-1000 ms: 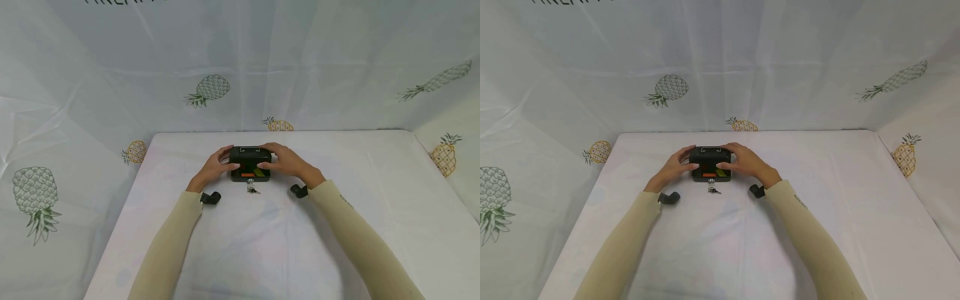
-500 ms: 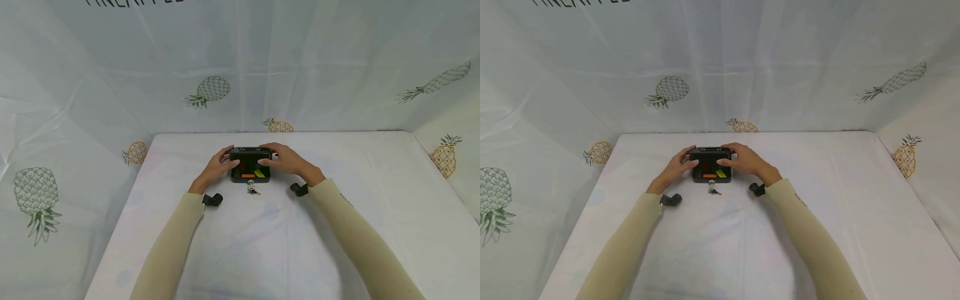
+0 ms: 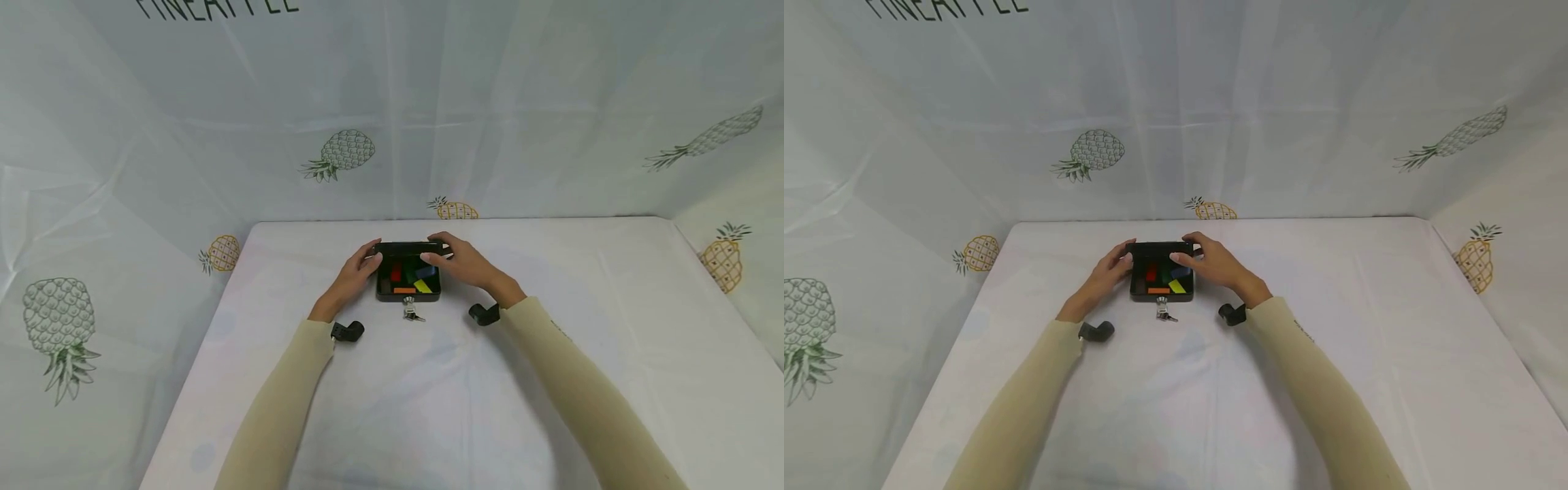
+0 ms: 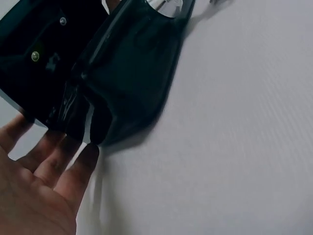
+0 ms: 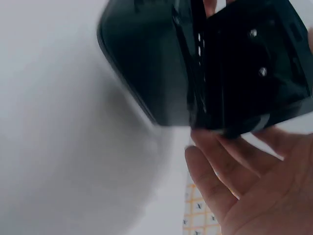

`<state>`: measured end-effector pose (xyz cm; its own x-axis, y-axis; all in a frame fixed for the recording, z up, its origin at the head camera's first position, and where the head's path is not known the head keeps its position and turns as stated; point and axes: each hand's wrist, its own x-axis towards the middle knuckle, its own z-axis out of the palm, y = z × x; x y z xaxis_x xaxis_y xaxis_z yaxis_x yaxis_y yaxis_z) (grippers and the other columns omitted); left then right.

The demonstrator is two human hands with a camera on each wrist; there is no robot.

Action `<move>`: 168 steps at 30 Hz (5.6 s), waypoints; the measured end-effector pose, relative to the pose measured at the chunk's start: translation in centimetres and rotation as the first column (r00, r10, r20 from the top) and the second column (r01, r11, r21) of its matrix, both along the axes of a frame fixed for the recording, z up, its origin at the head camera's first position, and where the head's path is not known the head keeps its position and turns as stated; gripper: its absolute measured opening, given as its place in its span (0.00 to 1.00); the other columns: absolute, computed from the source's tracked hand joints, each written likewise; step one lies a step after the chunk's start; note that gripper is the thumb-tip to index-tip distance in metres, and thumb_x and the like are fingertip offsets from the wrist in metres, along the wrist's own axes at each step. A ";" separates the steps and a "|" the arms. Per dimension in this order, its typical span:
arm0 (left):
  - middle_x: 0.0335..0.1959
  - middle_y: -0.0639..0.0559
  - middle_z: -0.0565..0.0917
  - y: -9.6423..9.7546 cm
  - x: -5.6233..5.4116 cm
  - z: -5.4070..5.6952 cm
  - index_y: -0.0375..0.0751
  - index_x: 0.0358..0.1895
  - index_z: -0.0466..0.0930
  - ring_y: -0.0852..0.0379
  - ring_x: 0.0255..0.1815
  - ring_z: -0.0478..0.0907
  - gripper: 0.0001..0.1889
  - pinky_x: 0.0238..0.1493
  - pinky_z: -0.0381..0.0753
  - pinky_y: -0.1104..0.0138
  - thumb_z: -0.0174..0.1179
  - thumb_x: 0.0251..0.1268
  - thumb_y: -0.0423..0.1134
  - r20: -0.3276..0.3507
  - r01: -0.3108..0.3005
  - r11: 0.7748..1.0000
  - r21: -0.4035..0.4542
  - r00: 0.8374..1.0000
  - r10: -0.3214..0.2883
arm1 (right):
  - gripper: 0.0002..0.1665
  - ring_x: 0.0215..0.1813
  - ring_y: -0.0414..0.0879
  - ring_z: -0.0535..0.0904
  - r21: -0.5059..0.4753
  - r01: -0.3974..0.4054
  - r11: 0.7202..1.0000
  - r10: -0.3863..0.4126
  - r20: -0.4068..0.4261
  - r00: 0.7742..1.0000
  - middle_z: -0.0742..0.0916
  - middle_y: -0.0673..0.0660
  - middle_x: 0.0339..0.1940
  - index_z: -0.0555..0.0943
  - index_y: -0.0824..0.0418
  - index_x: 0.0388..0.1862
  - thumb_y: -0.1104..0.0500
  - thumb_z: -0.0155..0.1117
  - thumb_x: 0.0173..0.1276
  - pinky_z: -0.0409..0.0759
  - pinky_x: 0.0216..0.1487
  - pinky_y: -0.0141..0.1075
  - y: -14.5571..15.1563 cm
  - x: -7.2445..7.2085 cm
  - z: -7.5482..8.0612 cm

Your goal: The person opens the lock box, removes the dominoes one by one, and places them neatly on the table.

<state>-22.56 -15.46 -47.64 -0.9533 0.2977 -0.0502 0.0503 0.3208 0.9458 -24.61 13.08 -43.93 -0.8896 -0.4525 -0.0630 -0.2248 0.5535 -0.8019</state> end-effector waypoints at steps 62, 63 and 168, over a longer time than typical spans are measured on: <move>0.86 0.42 0.55 0.0 0.8 -1.4 0.47 0.89 0.40 0.43 0.86 0.54 0.47 0.86 0.58 0.50 0.63 0.78 0.41 0.049 0.051 0.998 0.043 0.997 -0.053 | 0.42 0.77 0.67 0.69 -0.134 0.163 0.978 -0.162 0.018 0.987 0.66 0.71 0.81 0.50 0.64 0.87 0.52 0.55 0.86 0.72 0.78 0.61 -0.8 2.3 -2.5; 0.86 0.42 0.54 -0.1 0.8 -1.4 0.47 0.89 0.39 0.43 0.86 0.53 0.50 0.86 0.58 0.52 0.65 0.76 0.39 0.052 0.068 0.996 0.053 0.996 -0.071 | 0.42 0.76 0.66 0.70 -0.130 0.159 0.979 -0.163 -0.016 0.987 0.66 0.71 0.81 0.51 0.65 0.87 0.54 0.57 0.85 0.73 0.77 0.60 -0.8 2.5 -2.5; 0.86 0.46 0.54 -0.6 0.9 -2.4 0.53 0.89 0.39 0.49 0.86 0.53 0.64 0.84 0.62 0.60 0.77 0.58 0.26 0.006 0.128 0.991 0.042 0.992 -0.128 | 0.10 0.54 0.53 0.82 0.577 -0.240 0.781 0.491 -0.328 0.807 0.87 0.57 0.48 0.93 0.60 0.44 0.58 0.80 0.66 0.86 0.61 0.47 -5.9 0.3 -0.3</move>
<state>-21.66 -16.05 -50.04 -0.9068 0.4194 -0.0436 0.0799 0.2724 0.9589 -24.33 7.20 -44.23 -0.6434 -0.7654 -0.0167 -0.7467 0.6322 -0.2069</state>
